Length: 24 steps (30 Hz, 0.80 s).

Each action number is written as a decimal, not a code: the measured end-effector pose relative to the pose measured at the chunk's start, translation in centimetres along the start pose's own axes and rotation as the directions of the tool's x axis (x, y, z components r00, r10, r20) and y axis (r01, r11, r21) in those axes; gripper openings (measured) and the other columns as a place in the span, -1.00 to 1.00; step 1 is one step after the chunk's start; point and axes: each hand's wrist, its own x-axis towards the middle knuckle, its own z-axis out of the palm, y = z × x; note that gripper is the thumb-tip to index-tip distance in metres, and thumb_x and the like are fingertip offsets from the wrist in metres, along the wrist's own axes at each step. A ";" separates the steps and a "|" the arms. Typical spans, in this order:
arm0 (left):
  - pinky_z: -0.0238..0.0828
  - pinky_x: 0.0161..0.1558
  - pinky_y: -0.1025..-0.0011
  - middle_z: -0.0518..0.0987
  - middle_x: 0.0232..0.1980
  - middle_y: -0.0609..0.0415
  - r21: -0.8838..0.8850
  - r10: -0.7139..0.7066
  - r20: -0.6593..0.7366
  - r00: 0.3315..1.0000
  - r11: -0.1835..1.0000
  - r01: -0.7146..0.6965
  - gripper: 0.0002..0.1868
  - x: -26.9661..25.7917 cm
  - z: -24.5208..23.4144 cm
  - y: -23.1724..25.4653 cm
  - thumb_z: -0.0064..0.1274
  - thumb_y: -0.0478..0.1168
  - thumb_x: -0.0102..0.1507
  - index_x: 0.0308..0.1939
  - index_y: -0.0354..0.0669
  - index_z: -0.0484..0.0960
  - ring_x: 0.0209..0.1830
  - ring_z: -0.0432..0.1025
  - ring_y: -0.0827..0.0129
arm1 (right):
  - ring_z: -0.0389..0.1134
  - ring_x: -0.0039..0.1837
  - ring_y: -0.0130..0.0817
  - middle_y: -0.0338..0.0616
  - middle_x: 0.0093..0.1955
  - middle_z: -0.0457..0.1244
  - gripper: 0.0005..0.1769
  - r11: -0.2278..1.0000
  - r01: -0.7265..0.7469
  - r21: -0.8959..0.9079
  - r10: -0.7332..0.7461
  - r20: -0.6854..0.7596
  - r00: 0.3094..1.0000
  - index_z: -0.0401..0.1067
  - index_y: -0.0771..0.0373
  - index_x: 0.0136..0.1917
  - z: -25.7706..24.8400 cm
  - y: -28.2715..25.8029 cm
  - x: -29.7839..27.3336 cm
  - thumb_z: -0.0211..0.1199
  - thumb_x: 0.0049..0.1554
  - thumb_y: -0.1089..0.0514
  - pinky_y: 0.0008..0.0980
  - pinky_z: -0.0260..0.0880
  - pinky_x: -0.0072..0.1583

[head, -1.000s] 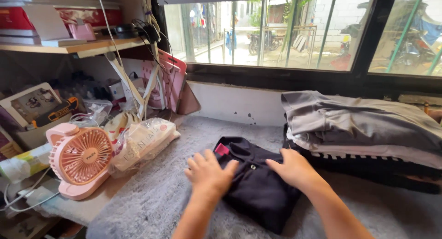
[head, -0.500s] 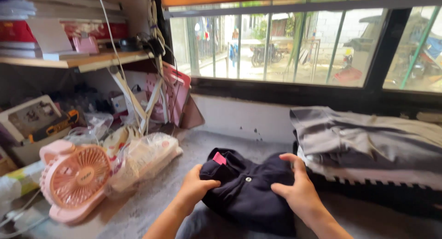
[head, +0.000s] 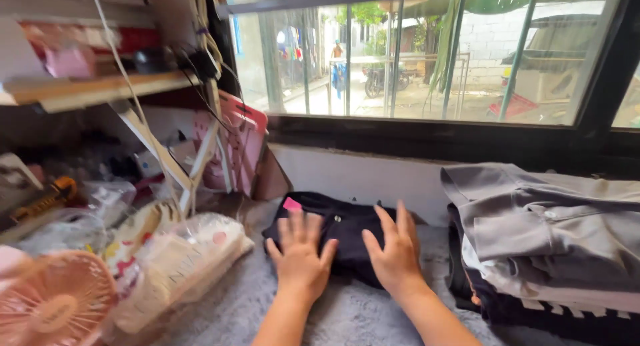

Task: Folding items of clothing on a desk and organizing them into stacks.

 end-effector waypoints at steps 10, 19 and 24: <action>-0.22 0.47 -0.15 0.06 0.62 -0.02 -0.025 0.008 0.180 0.984 1.000 -0.004 -0.28 -2.2 0.9 -1.4 -0.12 0.33 0.27 0.47 0.25 0.31 0.62 -0.12 0.07 | -0.36 0.71 -0.10 -0.10 0.71 -0.28 -0.17 0.965 -0.065 -0.255 0.213 0.611 0.762 -0.01 -0.08 0.61 -2.0 -2.7 -2.3 0.09 0.18 -0.32 0.21 -0.30 0.55; -0.03 0.40 -0.15 0.08 0.62 0.06 -0.111 0.006 0.186 0.982 0.994 0.015 -0.30 -2.2 1.2 -1.9 -0.04 0.28 0.24 0.43 0.25 0.35 0.62 -0.10 0.13 | -0.26 0.68 0.02 0.09 0.68 -0.20 -0.17 0.987 -0.032 -0.154 0.115 0.564 0.818 0.07 0.06 0.58 -3.3 -2.2 -3.6 0.22 0.15 -0.22 0.03 -0.17 0.55; 0.07 0.35 -0.13 0.19 0.56 0.01 -0.150 0.053 0.076 0.996 0.988 -0.041 -0.31 -2.4 2.9 -3.3 0.04 0.22 0.20 0.38 0.15 0.41 0.57 0.00 0.09 | 0.02 0.56 0.12 0.21 0.54 0.04 -0.39 0.992 0.050 0.112 -0.097 0.462 0.881 0.36 0.23 0.36 -7.3 -3.9 -4.8 0.39 0.05 0.13 -0.11 0.08 0.46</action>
